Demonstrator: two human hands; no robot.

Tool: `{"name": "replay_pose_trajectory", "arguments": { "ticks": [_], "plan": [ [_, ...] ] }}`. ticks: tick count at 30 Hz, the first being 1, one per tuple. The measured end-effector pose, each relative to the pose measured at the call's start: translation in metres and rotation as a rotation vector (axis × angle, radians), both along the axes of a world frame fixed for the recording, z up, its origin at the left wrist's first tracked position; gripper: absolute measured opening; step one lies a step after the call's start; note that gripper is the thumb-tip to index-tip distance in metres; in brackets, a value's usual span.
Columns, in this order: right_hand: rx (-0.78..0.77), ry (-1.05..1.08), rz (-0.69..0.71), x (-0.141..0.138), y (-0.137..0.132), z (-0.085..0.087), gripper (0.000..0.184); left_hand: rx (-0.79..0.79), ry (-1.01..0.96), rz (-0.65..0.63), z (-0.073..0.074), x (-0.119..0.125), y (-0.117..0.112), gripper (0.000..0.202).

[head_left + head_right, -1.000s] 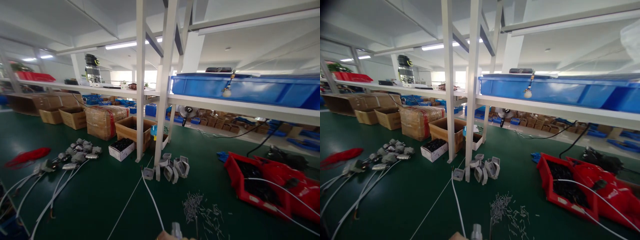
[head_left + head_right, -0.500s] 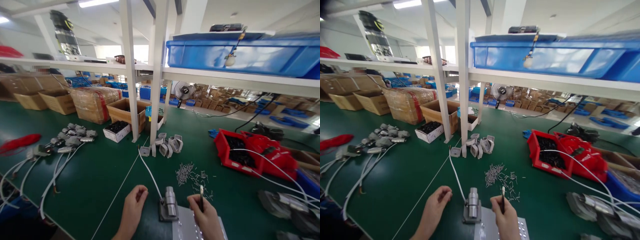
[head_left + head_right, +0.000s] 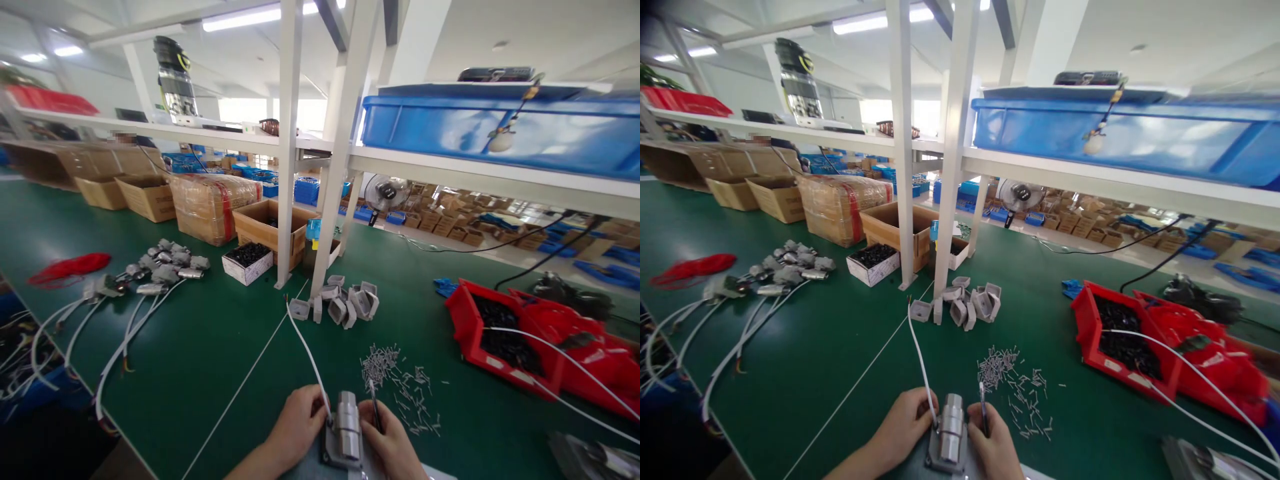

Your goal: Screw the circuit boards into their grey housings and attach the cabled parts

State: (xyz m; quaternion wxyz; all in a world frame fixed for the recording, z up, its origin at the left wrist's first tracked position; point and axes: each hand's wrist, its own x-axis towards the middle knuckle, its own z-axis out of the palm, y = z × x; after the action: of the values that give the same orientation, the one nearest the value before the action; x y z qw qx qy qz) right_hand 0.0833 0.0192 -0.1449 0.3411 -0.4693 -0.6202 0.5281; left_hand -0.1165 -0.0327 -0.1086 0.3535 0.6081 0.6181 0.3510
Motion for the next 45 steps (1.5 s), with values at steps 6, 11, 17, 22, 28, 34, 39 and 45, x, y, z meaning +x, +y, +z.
{"name": "replay_pose_trajectory", "arguments": {
  "ticks": [6, 11, 17, 22, 28, 34, 39, 45],
  "plan": [
    [0.11, -0.165, 0.029, 0.003, 0.001, -0.001, 0.023, 0.219, 0.318, -0.198, 0.001, -0.006, -0.005, 0.027],
    [0.16, -0.179, -0.077, 0.0, -0.003, 0.007, 0.028, 0.352, 0.43, -0.146, -0.008, -0.002, -0.013, 0.019],
    [0.367, -0.257, -0.049, -0.007, -0.011, 0.012, 0.022, 0.365, 0.478, -0.098, -0.018, 0.004, -0.02, 0.018],
    [0.461, -0.198, 0.031, -0.002, -0.014, 0.009, 0.026, 0.278, 0.375, -0.098, -0.012, 0.006, -0.024, 0.029],
    [0.427, -0.199, -0.03, 0.0, -0.021, 0.003, 0.024, 0.222, 0.289, -0.104, -0.003, 0.005, -0.028, 0.037],
    [0.344, -0.278, 0.004, -0.001, -0.033, 0.012, 0.027, 0.227, 0.247, -0.132, -0.013, 0.003, -0.031, 0.042],
    [0.324, -0.472, -0.118, 0.043, -0.027, 0.022, 0.03, 0.189, 0.281, -0.081, -0.012, -0.015, -0.012, 0.037],
    [0.285, -0.706, -0.339, 0.097, -0.008, 0.021, 0.014, 0.212, 0.37, -0.29, -0.001, -0.006, 0.071, 0.02]
  ]
}}
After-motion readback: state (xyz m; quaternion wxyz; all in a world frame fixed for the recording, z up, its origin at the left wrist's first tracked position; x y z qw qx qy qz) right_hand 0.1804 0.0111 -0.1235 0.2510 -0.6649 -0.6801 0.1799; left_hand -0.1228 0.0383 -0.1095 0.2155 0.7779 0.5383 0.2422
